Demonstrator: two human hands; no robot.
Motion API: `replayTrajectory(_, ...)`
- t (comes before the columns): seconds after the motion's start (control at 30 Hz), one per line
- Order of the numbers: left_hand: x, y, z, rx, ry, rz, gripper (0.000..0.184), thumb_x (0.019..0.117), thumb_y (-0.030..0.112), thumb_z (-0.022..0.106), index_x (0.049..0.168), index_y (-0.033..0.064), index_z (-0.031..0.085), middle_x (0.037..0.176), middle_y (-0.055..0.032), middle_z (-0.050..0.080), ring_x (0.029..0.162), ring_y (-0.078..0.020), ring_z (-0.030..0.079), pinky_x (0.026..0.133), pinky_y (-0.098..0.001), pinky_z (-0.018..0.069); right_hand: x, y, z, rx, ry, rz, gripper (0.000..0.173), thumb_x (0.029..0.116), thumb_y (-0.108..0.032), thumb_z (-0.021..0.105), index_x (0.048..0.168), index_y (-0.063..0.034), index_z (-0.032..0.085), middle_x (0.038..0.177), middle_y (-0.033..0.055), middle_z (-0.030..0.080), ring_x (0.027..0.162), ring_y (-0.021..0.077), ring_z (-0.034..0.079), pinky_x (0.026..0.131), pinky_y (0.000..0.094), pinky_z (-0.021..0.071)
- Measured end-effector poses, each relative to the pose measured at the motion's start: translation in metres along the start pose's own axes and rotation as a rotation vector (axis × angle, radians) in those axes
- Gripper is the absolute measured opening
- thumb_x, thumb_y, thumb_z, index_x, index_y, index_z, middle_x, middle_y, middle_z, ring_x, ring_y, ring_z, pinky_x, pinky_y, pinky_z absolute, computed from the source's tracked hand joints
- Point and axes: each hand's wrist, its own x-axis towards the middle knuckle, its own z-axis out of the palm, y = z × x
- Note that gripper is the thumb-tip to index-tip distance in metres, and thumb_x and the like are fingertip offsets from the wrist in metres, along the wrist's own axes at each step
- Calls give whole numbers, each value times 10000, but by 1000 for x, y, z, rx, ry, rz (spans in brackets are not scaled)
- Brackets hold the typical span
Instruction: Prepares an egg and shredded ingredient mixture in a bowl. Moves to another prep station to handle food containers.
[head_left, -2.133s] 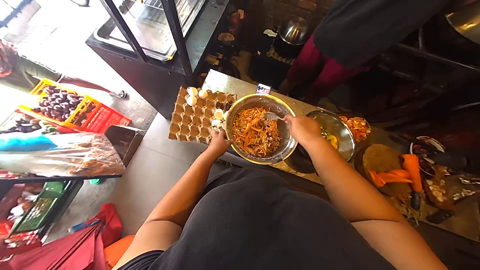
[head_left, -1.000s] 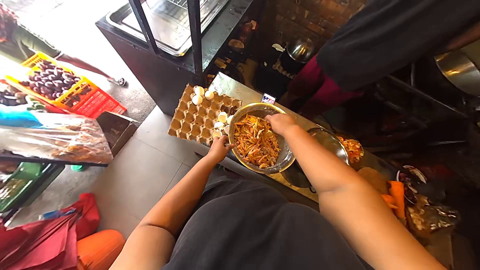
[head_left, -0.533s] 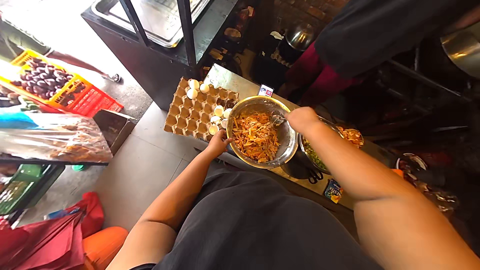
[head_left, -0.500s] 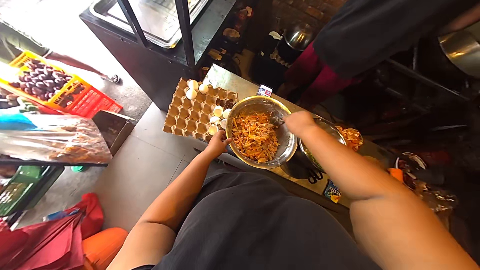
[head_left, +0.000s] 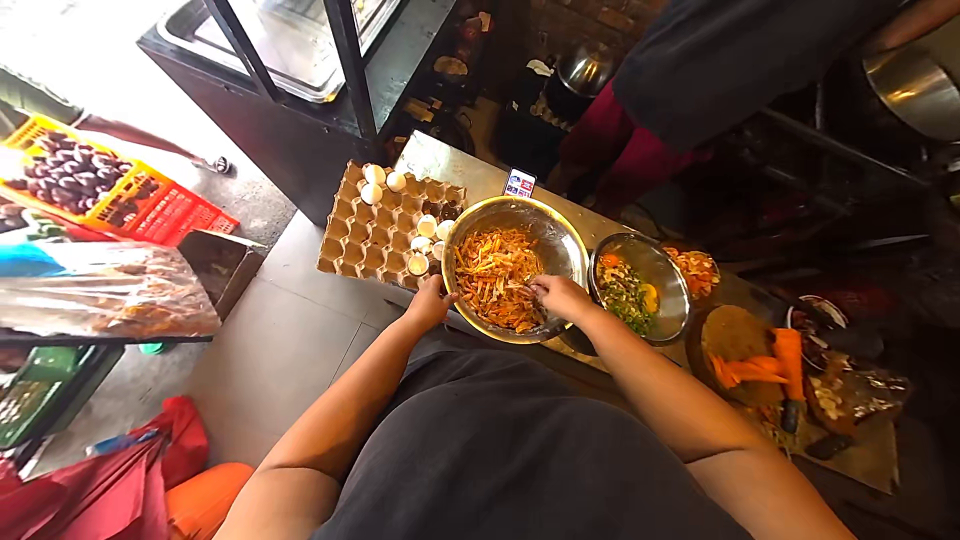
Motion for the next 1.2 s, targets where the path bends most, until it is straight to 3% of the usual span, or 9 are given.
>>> replayTrajectory(0.1, 5, -8, 3, -14, 2, 24, 409, 1042, 219, 610, 1346, -19, 475, 1267, -256, 572, 949, -327, 689, 822, -484, 596, -19, -1, -27, -16, 60, -43, 310, 1106, -254, 473, 1282, -142, 703, 1163, 200, 725, 1122, 411, 679, 962, 670, 493)
replayTrajectory(0.2, 9, -16, 6, -16, 18, 49, 423, 1037, 235, 621, 1346, -18, 482, 1259, -263, 583, 936, -342, 698, 809, -503, 602, -27, -23, -56, -308, 188, -55, 309, 1107, -280, 456, 1262, -186, 707, 1101, 213, 738, 1058, 458, 697, 844, 695, 523)
replayTrajectory(0.33, 6, -16, 6, -7, 37, 58, 399, 1040, 243, 616, 1310, -25, 497, 1239, -260, 584, 926, -344, 695, 810, -509, 600, -20, -51, -73, -660, 130, 64, 230, 1015, -35, 518, 1117, 1, 721, 1111, 256, 712, 1051, 466, 691, 790, 661, 539)
replayTrajectory(0.47, 4, -18, 9, -33, 42, 63, 380, 1048, 239, 598, 1299, -23, 486, 1218, -256, 587, 879, -334, 695, 769, -506, 604, -5, -28, -52, -780, -57, 195, 193, 981, 5, 545, 1068, 85, 697, 1149, 282, 688, 1076, 477, 676, 825, 672, 534)
replayTrajectory(0.67, 6, -11, 5, -40, -13, 48, 375, 1055, 205, 579, 1332, -16, 454, 1251, -245, 574, 938, -321, 698, 791, -493, 609, -19, 10, -3, -411, -96, 80, 295, 1040, -247, 564, 1282, -152, 702, 1214, 199, 713, 1163, 432, 664, 948, 685, 503)
replayTrajectory(0.83, 9, -5, 0, 65, -15, 48, 373, 1047, 207, 593, 1310, -31, 480, 1249, -252, 569, 991, -338, 681, 845, -508, 587, -4, 10, 30, 132, -57, 136, 327, 1098, -229, 490, 1259, -24, 686, 1246, 235, 688, 1227, 383, 635, 1069, 596, 457)
replayTrajectory(0.97, 7, -4, -4, 134, -11, 55, 368, 1039, 223, 607, 1274, -42, 506, 1215, -251, 581, 968, -342, 679, 853, -511, 575, -14, 21, 12, 415, 86, 88, 305, 1105, -206, 505, 1248, 7, 669, 1127, 229, 675, 969, 323, 634, 901, 526, 502)
replayTrajectory(1.13, 9, -6, -5, 160, -14, 81, 405, 1032, 245, 624, 1286, -52, 513, 1231, -259, 590, 1093, -371, 646, 956, -552, 526, -45, -24, -52, -244, 229, 101, 317, 1105, -278, 464, 1253, -141, 710, 1156, 218, 726, 1120, 446, 680, 885, 685, 514)
replayTrajectory(1.2, 10, -8, -4, 160, -3, 90, 410, 1031, 249, 625, 1290, -50, 518, 1231, -255, 592, 1081, -363, 654, 945, -546, 538, -37, -37, -62, -458, 228, 172, 301, 1092, -196, 462, 1242, -87, 699, 1156, 266, 708, 1105, 487, 676, 835, 691, 526)
